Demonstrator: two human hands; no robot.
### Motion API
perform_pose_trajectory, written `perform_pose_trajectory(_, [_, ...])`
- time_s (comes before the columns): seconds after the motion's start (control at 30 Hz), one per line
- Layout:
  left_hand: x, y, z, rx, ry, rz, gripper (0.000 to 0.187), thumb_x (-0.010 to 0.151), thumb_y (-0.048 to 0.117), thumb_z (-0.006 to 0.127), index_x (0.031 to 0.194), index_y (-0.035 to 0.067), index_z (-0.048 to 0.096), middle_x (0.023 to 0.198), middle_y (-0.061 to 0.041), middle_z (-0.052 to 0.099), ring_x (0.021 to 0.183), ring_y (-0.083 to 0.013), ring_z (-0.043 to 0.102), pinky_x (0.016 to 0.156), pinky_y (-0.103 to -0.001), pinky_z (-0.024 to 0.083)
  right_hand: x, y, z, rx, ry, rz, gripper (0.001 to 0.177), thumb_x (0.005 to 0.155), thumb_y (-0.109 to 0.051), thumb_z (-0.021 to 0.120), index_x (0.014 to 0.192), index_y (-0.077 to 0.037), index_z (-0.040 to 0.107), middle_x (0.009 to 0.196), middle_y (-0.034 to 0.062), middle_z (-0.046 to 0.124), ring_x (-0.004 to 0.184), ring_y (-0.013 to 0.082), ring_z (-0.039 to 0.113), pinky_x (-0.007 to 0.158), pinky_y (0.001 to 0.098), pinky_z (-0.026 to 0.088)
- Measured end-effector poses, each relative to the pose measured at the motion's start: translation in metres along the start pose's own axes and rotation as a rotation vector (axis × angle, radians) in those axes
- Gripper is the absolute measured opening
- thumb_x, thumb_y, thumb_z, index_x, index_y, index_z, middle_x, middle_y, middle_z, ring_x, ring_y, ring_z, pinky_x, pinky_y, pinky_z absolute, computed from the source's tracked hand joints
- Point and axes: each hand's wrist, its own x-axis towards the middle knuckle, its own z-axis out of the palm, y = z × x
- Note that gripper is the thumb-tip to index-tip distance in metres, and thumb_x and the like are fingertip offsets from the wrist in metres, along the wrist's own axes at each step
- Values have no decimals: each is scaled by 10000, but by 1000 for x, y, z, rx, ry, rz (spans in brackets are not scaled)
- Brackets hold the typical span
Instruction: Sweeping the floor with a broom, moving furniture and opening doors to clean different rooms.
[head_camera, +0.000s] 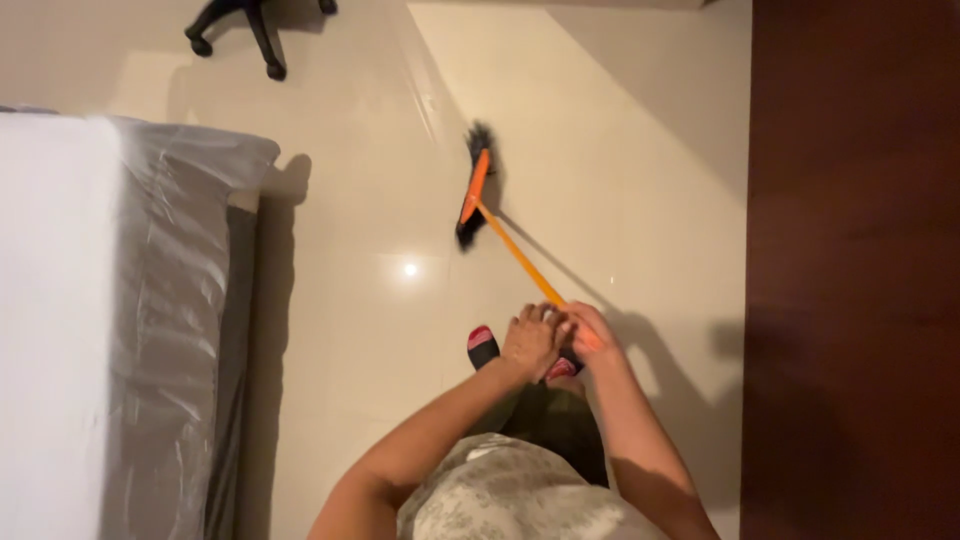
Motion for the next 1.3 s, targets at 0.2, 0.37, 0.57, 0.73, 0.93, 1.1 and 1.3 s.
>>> perform_pose_trajectory(0.2, [20, 43, 16, -74, 0, -24, 416, 1027, 392, 472, 1295, 124, 646, 1418, -180, 554, 1331, -378, 479, 1035, -562, 434, -219, -98, 55, 135, 3, -8, 527, 1028, -184, 474, 1458, 119, 448, 650, -52, 457, 457, 19, 399, 341, 195, 311])
perform_pose_trajectory(0.37, [47, 75, 43, -157, -24, -52, 423, 1054, 399, 444, 1284, 114, 656, 1409, -189, 563, 1319, -389, 484, 1026, -579, 428, -255, -107, -136, 74, 310, 188, 394, 930, -113, 515, 1322, -81, 512, 642, -39, 441, 456, 88, 371, 356, 242, 317])
perform_pose_trajectory(0.57, [66, 87, 70, -140, 21, -127, 416, 1044, 400, 454, 1256, 112, 666, 1395, -179, 581, 1312, -373, 503, 1029, -563, 436, -239, -145, -53, 85, 62, 257, 139, 1067, -178, 573, 990, -99, 488, 754, -5, 488, 657, 162, 485, 552, 323, 441])
perform_pose_trajectory(0.73, [65, 91, 64, -130, 77, -236, 396, 1038, 383, 469, 1255, 114, 662, 1385, -174, 590, 1299, -368, 517, 1020, -555, 444, -77, -61, -63, 77, 106, 334, 211, 1028, -313, 523, 1122, -136, 588, 1001, 22, 620, 859, 168, 591, 722, 309, 523])
perform_pose_trajectory(0.93, [81, 111, 47, -143, 219, -270, 390, 1025, 358, 478, 1275, 109, 645, 1350, -165, 612, 1259, -373, 536, 983, -539, 463, 25, -113, -56, -123, 68, 330, 244, 1037, -314, 527, 1109, -86, 576, 821, 26, 658, 644, 163, 627, 516, 305, 514])
perform_pose_trajectory(1.1, [110, 133, 70, -107, 232, -200, 405, 1030, 362, 475, 1304, 104, 624, 1360, -162, 609, 1263, -361, 545, 978, -527, 475, -93, -225, -51, 196, -214, 369, 389, 1016, -193, 514, 1317, 52, 532, 663, -32, 528, 413, 48, 444, 339, 193, 345])
perform_pose_trajectory(1.3, [123, 171, 77, -137, 28, -149, 426, 1060, 397, 439, 1317, 107, 616, 1405, -170, 572, 1316, -373, 498, 1031, -565, 438, -248, -254, -107, 27, 43, 298, 432, 963, -199, 498, 1347, -1, 510, 613, -55, 467, 405, 49, 382, 314, 214, 315])
